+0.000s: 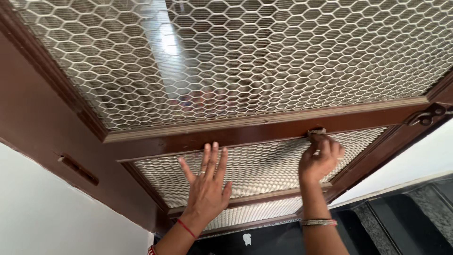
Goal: The person cleans the wooden frame of a door with a mesh screen. They dip a cloth into a small bowl of yellow liquid and wipe the horizontal and vertical sections of the door frame.
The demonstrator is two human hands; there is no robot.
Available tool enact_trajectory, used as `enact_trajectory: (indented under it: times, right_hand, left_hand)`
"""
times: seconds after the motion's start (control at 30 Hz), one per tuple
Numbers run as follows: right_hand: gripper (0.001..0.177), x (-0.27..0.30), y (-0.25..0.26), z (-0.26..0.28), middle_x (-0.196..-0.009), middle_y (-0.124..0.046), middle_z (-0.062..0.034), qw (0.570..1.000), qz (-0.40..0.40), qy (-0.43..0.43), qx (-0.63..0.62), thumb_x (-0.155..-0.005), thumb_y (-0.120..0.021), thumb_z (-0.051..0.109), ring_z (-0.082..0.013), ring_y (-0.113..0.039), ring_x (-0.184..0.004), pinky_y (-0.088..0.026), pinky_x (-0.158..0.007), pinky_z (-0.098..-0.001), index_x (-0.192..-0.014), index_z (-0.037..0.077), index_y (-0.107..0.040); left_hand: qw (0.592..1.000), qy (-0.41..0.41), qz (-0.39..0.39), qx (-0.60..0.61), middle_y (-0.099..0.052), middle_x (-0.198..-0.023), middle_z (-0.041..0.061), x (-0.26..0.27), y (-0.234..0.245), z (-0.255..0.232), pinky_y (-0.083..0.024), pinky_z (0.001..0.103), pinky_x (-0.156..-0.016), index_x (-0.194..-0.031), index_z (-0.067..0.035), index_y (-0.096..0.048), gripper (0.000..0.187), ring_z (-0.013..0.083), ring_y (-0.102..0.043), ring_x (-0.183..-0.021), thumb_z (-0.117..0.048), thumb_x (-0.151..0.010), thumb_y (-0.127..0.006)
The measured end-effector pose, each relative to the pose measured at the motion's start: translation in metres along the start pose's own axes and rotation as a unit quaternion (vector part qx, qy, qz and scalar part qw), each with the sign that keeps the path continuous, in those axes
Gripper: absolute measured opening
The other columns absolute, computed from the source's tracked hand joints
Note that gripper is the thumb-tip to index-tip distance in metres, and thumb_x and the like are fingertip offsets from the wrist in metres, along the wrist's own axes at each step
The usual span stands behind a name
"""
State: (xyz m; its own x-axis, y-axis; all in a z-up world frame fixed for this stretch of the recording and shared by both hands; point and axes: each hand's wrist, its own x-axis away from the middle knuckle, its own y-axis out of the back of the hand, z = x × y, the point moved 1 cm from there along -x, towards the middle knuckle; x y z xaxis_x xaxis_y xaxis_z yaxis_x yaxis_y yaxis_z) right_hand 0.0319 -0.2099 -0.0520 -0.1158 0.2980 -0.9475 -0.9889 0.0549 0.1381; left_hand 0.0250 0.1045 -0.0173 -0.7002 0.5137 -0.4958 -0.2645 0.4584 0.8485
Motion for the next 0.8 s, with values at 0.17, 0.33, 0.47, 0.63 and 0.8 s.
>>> enact_trajectory:
  times: [0.17,0.33,0.47,0.63,0.8]
  right_hand:
    - [0.031,0.029,0.007,0.099,-0.117,-0.067,-0.0129,0.99,0.055,-0.006,-0.127,-0.083,-0.074,-0.007,-0.0306,-0.059,-0.107,-0.048,-0.09,-0.0429,-0.111,0.007,-0.071]
    - [0.037,0.024,-0.001,0.077,-0.105,-0.067,-0.0092,0.989,0.082,0.023,-0.12,-0.078,-0.064,-0.016,-0.0287,-0.062,-0.109,-0.05,-0.093,-0.0422,-0.1,0.013,-0.073]
    - [0.023,0.007,-0.005,0.025,-0.103,-0.07,-0.0051,0.997,0.022,-0.024,-0.069,-0.094,-0.072,-0.011,-0.0254,-0.058,-0.1,-0.047,-0.084,-0.0393,-0.097,0.012,-0.073]
    - [0.029,0.039,-0.018,0.084,-0.09,-0.064,-0.0064,0.983,0.078,-0.024,-0.161,-0.085,-0.066,-0.015,-0.0252,-0.055,-0.091,-0.046,-0.078,-0.0412,-0.094,0.012,-0.074]
    - [0.031,0.048,-0.015,0.155,-0.091,-0.062,-0.0126,0.96,0.17,0.06,-0.214,-0.073,-0.063,-0.014,-0.0326,-0.056,-0.088,-0.048,-0.074,-0.0434,-0.09,0.011,-0.073]
  left_hand:
    - [0.999,0.028,0.043,-0.008,-0.009,-0.166,0.018,0.013,0.003,0.015,0.017,0.081,-0.105,-0.157,-0.004,-0.015,0.085,0.0307,-0.003,-0.153,-0.031,-0.089,-0.059]
    - [0.999,0.022,0.039,-0.007,-0.013,-0.168,0.012,0.014,0.003,0.02,0.017,0.08,-0.106,-0.157,-0.005,-0.016,0.085,0.0262,-0.005,-0.154,-0.031,-0.089,-0.06]
    - [1.0,0.018,0.017,-0.01,-0.02,-0.166,0.007,0.016,0.006,0.023,0.017,0.077,-0.109,-0.158,-0.008,-0.02,0.082,0.0214,-0.01,-0.153,-0.03,-0.089,-0.06]
    - [1.0,0.028,-0.01,0.011,-0.029,-0.163,0.008,0.014,0.007,0.019,0.017,0.077,-0.11,-0.154,-0.007,-0.031,0.076,0.0213,-0.016,-0.152,-0.028,-0.087,-0.061]
    - [0.999,0.033,-0.04,0.014,-0.034,-0.161,0.005,0.015,0.008,0.016,0.016,0.077,-0.111,-0.152,-0.009,-0.038,0.071,0.0194,-0.021,-0.152,-0.026,-0.088,-0.063]
